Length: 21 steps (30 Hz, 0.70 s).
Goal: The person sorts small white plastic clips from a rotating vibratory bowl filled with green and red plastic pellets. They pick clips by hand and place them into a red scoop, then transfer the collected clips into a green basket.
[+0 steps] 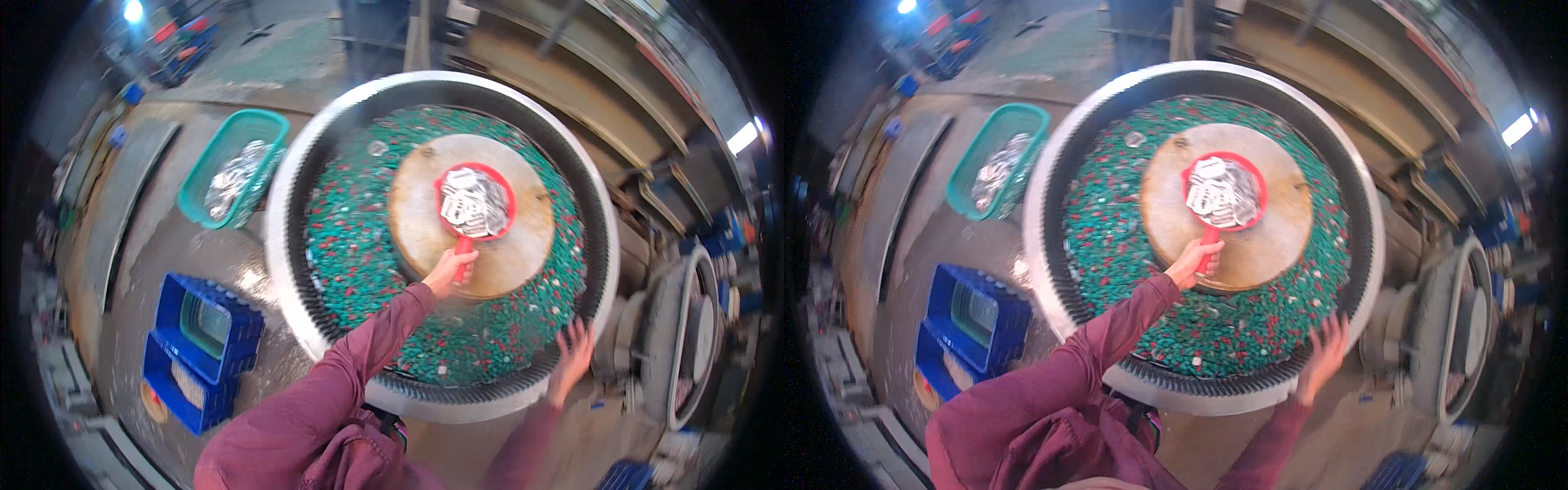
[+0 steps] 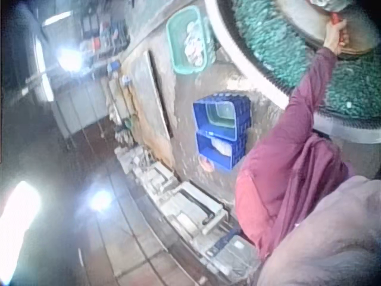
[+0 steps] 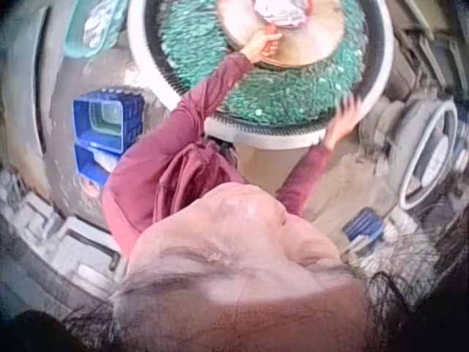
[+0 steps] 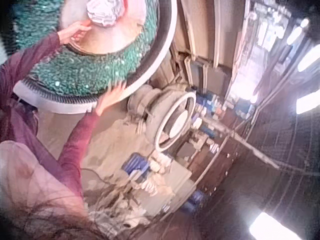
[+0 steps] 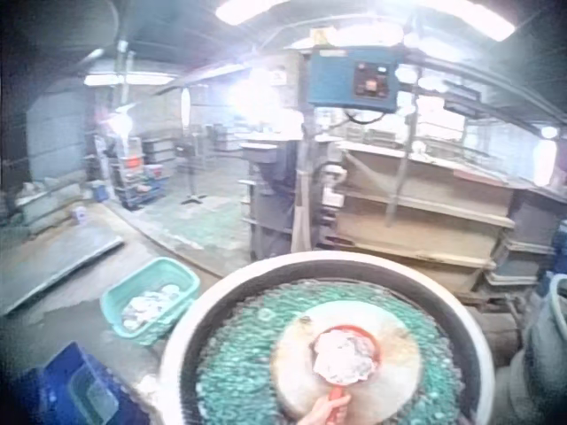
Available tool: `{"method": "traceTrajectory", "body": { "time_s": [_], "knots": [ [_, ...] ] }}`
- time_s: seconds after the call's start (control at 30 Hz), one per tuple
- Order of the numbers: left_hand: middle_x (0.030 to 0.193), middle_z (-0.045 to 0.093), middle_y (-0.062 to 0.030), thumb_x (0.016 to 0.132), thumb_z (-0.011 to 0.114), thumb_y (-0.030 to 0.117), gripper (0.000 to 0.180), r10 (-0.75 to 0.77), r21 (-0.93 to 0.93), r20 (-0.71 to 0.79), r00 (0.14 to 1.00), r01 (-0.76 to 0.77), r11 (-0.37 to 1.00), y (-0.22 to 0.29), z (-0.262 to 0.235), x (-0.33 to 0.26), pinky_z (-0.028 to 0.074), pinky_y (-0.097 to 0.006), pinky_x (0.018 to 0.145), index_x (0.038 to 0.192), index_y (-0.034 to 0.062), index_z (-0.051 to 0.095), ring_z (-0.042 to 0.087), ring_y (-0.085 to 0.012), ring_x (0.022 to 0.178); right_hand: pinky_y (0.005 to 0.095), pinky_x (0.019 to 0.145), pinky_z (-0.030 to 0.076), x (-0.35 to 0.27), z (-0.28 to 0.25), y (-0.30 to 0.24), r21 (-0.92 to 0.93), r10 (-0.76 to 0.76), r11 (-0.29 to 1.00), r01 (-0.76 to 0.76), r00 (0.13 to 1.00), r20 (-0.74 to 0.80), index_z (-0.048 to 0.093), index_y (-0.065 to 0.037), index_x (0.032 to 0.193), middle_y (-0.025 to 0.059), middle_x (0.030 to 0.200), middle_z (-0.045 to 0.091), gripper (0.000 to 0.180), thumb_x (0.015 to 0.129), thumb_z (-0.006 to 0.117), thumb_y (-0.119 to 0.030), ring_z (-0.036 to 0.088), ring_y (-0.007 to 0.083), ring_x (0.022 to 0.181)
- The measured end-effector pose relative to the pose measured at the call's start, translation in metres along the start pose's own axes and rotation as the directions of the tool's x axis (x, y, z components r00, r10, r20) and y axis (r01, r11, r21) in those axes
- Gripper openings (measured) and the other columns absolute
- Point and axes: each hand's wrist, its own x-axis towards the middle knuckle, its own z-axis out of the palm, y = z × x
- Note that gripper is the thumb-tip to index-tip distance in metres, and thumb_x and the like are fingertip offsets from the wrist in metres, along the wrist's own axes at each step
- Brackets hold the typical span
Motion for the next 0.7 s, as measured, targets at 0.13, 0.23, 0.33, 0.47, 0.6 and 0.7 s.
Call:
{"method": "traceTrajectory", "body": {
  "time_s": [0.13,0.23,0.33,0.47,0.6,0.7],
  "knots": [
    [0.06,0.04,0.0049,0.081,0.063,0.016,0.02,0.053,0.26,-0.002,0.999,-0.051,0.964,0.022,-0.031,-0.033,0.03,-0.02,0.036,0.083,0.0124,0.044,0.038,-0.0042,0.044,0.0434,0.088,0.045,-0.109,-0.06,0.029,0.011,0.22,0.974,-0.228,0.924,-0.313,0.035,0.0,0.133,0.0211,0.129,0.043,0.051,0.094,0.039,-0.033,0.046,0.0316,0.116],
    [0.059,0.036,0.0058,0.082,0.061,0.013,0.022,0.017,0.098,0.081,0.997,-0.024,0.995,0.032,-0.037,-0.069,0.028,-0.019,0.036,0.084,0.0132,0.038,0.034,-0.0028,0.044,0.048,0.088,0.045,-0.168,-0.097,0.045,0.092,0.33,0.944,-0.317,0.915,-0.233,0.039,-0.004,0.129,0.0146,0.123,0.048,0.05,0.091,0.048,-0.033,0.051,0.0319,0.108],
    [0.06,0.035,0.006,0.082,0.058,0.01,0.022,0.089,-0.005,0.1,0.991,-0.089,0.996,0.049,-0.055,-0.114,0.028,-0.019,0.037,0.088,0.0135,0.037,0.035,-0.0031,0.045,0.0465,0.087,0.046,-0.192,-0.085,0.03,0.038,0.351,0.935,-0.354,0.898,-0.266,0.039,-0.004,0.128,0.0145,0.115,0.052,0.046,0.092,0.045,-0.033,0.053,0.0312,0.103],
    [0.056,0.033,0.0064,0.083,0.058,0.011,0.022,0.149,0.03,0.061,0.987,-0.151,0.988,0.11,-0.083,-0.177,0.026,-0.02,0.034,0.087,0.0123,0.037,0.032,-0.0031,0.04,0.0468,0.086,0.046,-0.182,-0.035,-0.002,-0.058,0.297,0.947,-0.316,0.93,-0.217,0.035,-0.004,0.131,0.0162,0.119,0.05,0.049,0.093,0.043,-0.035,0.052,0.0316,0.104],
    [0.057,0.037,0.0054,0.08,0.061,0.013,0.02,0.295,0.119,-0.091,0.951,-0.284,0.951,0.191,-0.119,-0.232,0.025,-0.02,0.034,0.081,0.0118,0.041,0.034,-0.003,0.041,0.0486,0.086,0.046,-0.169,0.033,-0.022,-0.066,0.255,0.962,-0.264,0.959,-0.127,0.036,-0.003,0.13,0.0188,0.118,0.049,0.048,0.094,0.042,-0.034,0.052,0.0327,0.103],
    [0.059,0.041,0.0059,0.079,0.062,0.015,0.018,0.432,0.371,-0.203,0.879,-0.34,0.864,0.261,-0.166,-0.254,0.032,-0.019,0.035,0.078,0.0118,0.044,0.039,-0.0031,0.042,0.0478,0.085,0.046,-0.168,0.088,-0.035,-0.03,0.256,0.965,-0.26,0.961,-0.103,0.042,-0.002,0.125,0.0192,0.115,0.051,0.042,0.094,0.044,-0.031,0.051,0.0318,0.1]
  ]
}}
